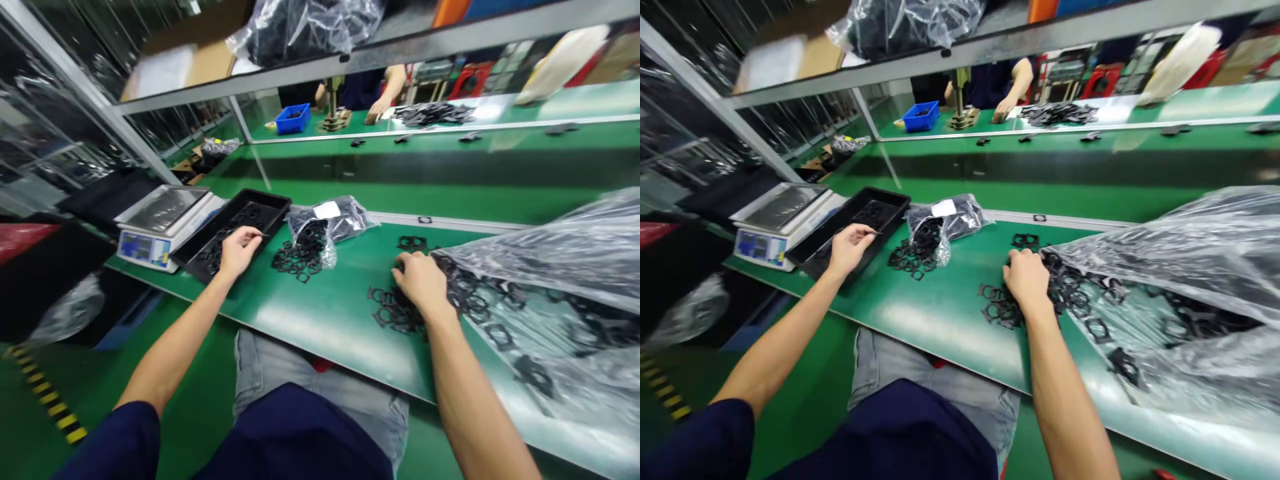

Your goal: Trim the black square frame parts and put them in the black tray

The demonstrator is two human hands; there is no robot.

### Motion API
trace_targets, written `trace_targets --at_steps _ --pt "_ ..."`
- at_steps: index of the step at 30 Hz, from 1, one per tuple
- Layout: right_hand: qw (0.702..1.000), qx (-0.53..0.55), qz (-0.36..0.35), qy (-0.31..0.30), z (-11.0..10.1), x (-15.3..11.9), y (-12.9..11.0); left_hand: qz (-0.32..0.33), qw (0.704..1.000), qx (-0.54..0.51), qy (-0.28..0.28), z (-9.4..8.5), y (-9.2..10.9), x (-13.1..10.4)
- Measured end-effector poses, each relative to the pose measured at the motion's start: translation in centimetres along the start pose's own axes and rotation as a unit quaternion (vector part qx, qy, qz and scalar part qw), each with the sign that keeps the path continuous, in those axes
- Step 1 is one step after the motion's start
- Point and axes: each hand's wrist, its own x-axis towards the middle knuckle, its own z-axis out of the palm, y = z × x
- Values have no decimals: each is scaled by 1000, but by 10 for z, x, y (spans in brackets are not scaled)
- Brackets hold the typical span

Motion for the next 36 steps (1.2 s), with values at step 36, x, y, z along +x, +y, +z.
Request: trace_targets --at_steps 36 --pt "667 733 114 -72 35 -11 -47 227 966 -99 -74 100 70 -48"
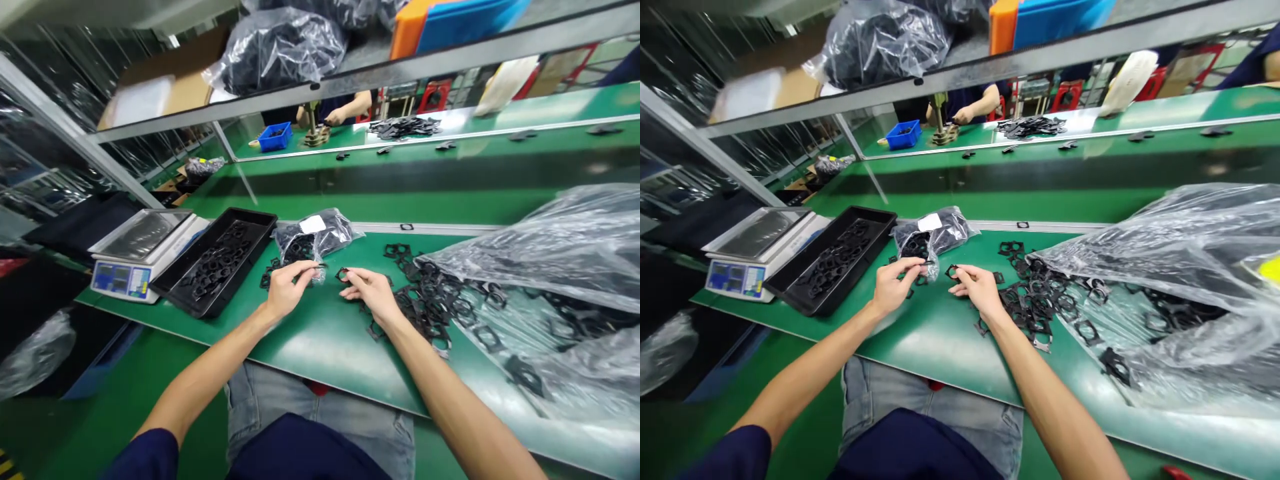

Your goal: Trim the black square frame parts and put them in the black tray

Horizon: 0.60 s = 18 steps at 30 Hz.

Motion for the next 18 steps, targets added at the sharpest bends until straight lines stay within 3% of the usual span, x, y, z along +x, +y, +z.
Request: trace_targets --at_steps 5,8,12,18 --pt "1000 -21 -5 7 -1 -3 2 -15 990 -131 -58 34 1 11" --pt "999 -40 -2 6 -2 -4 3 -67 984 -162 -36 44 -11 1" --pt "997 -64 2 47 -2 -6 2 -98 981 -165 -17 46 -20 -12" --pt "988 -143 -25 61 0 -10 -1 -113 975 -188 -31 42 -16 -11"
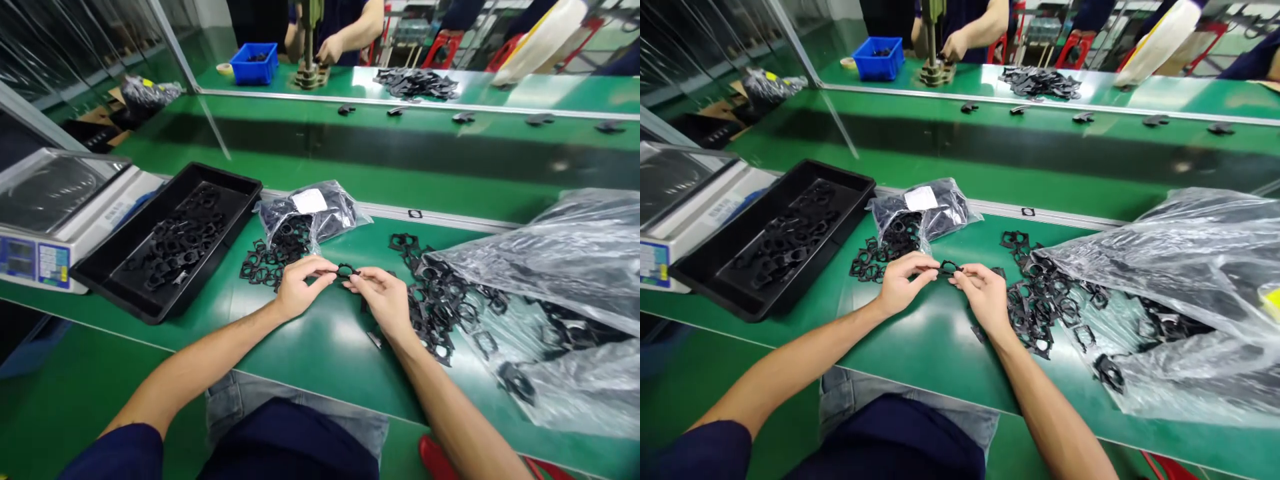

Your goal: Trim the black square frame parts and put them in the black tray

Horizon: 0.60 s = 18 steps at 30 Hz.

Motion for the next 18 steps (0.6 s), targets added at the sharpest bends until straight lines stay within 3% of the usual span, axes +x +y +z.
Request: trace_targets --at_steps 18 --pt "1000 -6 -3 -11 7 -8 -4 -11 999 49 6 -1 -1 1"
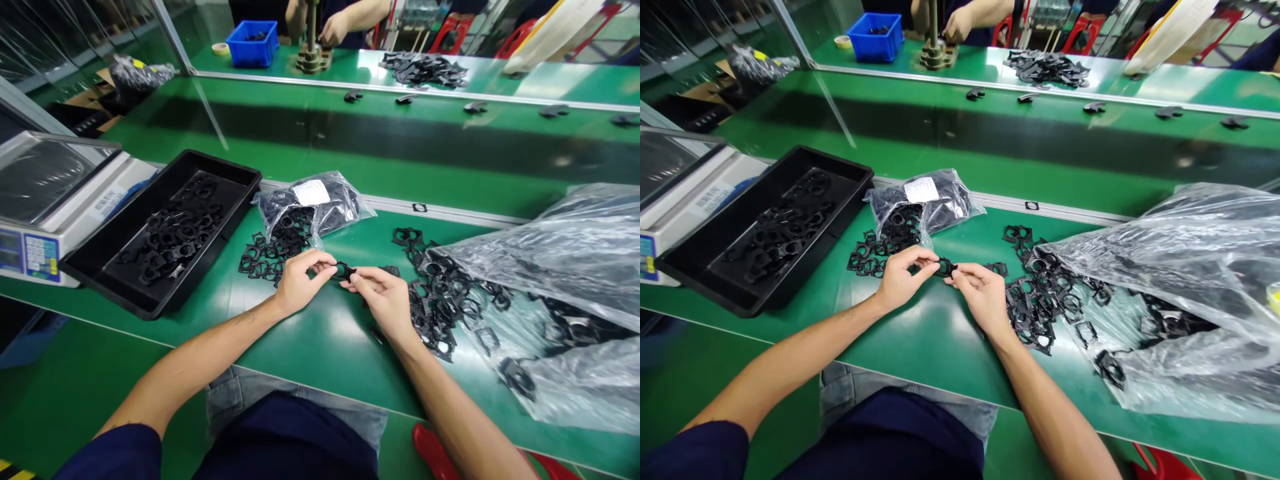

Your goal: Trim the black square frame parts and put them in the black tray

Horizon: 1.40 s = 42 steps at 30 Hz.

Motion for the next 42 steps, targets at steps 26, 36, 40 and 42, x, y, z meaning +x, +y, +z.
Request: trace_targets --at_steps 26,36,40,42 --pt "999 17 12 -43 2 -3 -1 24 998 49 6 -2 5 -1" --pt "999 16 5 -32 3 -3 2 71 995 68 1 -2 8 -3" --pt "999 -24 -39 -13 0 -4 1 44 999 19 6 -1 9 -5" --pt "995 -65 -79 2 -1 -5 -2 18 1000 -17 6 0 8 -5"
